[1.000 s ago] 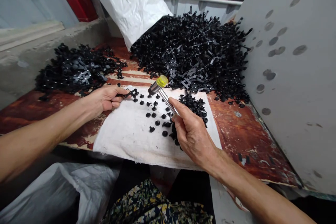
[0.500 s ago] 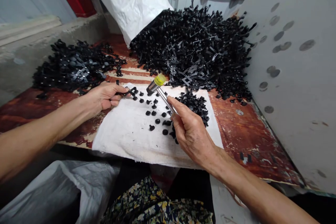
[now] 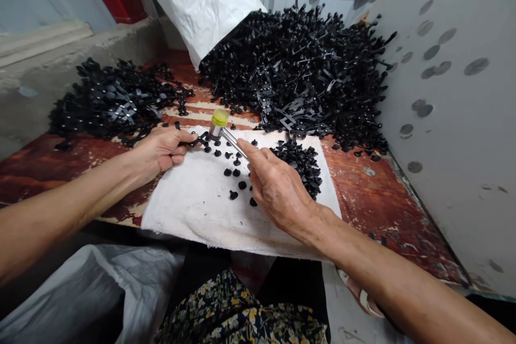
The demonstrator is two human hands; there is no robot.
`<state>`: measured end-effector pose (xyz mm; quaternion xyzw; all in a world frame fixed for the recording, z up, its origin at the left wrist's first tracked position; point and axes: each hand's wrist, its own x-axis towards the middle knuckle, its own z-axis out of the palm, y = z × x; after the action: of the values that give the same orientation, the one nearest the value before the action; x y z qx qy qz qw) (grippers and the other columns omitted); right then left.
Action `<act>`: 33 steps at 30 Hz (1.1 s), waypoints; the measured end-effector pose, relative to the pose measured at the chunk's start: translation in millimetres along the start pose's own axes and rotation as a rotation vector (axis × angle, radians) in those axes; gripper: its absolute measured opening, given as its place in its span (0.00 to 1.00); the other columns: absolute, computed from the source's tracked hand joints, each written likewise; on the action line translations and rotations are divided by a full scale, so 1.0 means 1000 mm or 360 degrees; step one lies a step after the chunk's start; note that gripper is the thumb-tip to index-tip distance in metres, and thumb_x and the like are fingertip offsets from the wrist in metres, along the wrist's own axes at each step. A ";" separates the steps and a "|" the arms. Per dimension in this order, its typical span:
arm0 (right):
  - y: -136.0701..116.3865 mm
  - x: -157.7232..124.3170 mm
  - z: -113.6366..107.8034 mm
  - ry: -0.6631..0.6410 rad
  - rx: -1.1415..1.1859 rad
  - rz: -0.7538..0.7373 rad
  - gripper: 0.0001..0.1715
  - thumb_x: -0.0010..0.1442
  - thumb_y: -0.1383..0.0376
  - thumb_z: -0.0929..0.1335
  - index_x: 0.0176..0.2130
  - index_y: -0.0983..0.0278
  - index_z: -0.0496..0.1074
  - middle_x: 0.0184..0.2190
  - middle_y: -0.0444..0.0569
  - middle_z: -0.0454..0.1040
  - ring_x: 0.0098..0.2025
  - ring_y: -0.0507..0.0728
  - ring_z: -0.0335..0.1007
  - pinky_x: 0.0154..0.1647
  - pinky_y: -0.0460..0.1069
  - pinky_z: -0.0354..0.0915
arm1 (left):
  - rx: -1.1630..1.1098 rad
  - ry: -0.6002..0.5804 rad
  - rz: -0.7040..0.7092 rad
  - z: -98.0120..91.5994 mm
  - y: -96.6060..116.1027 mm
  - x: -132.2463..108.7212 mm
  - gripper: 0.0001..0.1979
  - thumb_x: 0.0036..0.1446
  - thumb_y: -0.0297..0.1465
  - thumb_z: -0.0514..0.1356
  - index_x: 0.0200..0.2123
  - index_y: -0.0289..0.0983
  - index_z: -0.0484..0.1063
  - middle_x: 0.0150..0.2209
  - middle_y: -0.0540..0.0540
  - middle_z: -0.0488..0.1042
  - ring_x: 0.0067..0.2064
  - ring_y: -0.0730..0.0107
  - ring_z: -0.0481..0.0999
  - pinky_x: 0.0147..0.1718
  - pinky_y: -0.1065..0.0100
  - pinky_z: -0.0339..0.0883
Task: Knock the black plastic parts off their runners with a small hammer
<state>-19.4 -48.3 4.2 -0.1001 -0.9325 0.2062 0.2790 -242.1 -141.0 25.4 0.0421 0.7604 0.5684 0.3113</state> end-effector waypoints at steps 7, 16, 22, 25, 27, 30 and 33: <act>-0.003 0.002 0.001 0.0038 -0.0029 -0.0058 0.31 0.60 0.75 0.60 0.62 0.70 0.65 0.47 0.60 0.78 0.49 0.62 0.76 0.50 0.59 0.73 | -0.0039 -0.0069 -0.0090 -0.001 -0.001 0.002 0.13 0.52 0.19 0.60 0.20 0.35 0.62 0.17 0.49 0.71 0.12 0.86 0.48 0.07 0.79 0.39; 0.002 -0.004 0.003 0.0051 0.0008 -0.0020 0.34 0.61 0.75 0.61 0.65 0.60 0.63 0.50 0.54 0.77 0.47 0.60 0.75 0.49 0.58 0.74 | -0.0086 -0.0133 -0.0134 -0.003 -0.003 0.008 0.11 0.52 0.18 0.59 0.22 0.35 0.63 0.16 0.50 0.70 0.11 0.86 0.48 0.06 0.79 0.39; 0.003 -0.004 0.004 0.0037 -0.0009 -0.0046 0.33 0.62 0.74 0.60 0.64 0.62 0.63 0.50 0.54 0.77 0.47 0.59 0.75 0.49 0.57 0.73 | -0.0118 -0.0177 -0.0117 -0.006 -0.005 0.012 0.10 0.49 0.18 0.60 0.23 0.35 0.64 0.18 0.50 0.71 0.11 0.85 0.48 0.07 0.79 0.39; 0.001 -0.003 0.004 0.0034 -0.0013 -0.0059 0.33 0.61 0.75 0.59 0.64 0.63 0.63 0.44 0.54 0.78 0.45 0.59 0.76 0.47 0.56 0.74 | -0.0116 -0.0192 -0.0115 -0.007 -0.006 0.014 0.10 0.48 0.18 0.60 0.23 0.35 0.64 0.18 0.49 0.72 0.11 0.85 0.48 0.07 0.78 0.39; 0.000 -0.002 0.005 0.0043 -0.0024 -0.0059 0.32 0.61 0.75 0.59 0.63 0.64 0.63 0.43 0.54 0.78 0.45 0.59 0.76 0.47 0.56 0.74 | -0.0115 -0.0197 -0.0109 -0.007 -0.007 0.015 0.10 0.48 0.18 0.60 0.23 0.35 0.64 0.18 0.49 0.71 0.11 0.85 0.48 0.07 0.78 0.39; -0.001 -0.002 0.005 0.0041 -0.0030 -0.0070 0.32 0.61 0.75 0.59 0.63 0.67 0.64 0.43 0.55 0.78 0.44 0.59 0.76 0.47 0.56 0.74 | -0.0101 -0.0184 -0.0092 -0.006 -0.007 0.015 0.10 0.49 0.18 0.60 0.23 0.35 0.64 0.18 0.49 0.71 0.11 0.85 0.48 0.07 0.78 0.39; 0.000 -0.001 0.005 0.0024 -0.0039 -0.0054 0.32 0.60 0.75 0.59 0.63 0.66 0.64 0.45 0.55 0.78 0.44 0.59 0.76 0.48 0.57 0.73 | -0.0067 -0.0122 -0.0075 -0.004 -0.006 0.011 0.11 0.49 0.18 0.60 0.21 0.35 0.62 0.18 0.49 0.72 0.12 0.86 0.48 0.07 0.79 0.39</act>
<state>-21.2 -50.8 -0.4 -0.0891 -0.9345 0.1892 0.2882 -251.5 -141.2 16.2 0.0392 0.7365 0.5748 0.3544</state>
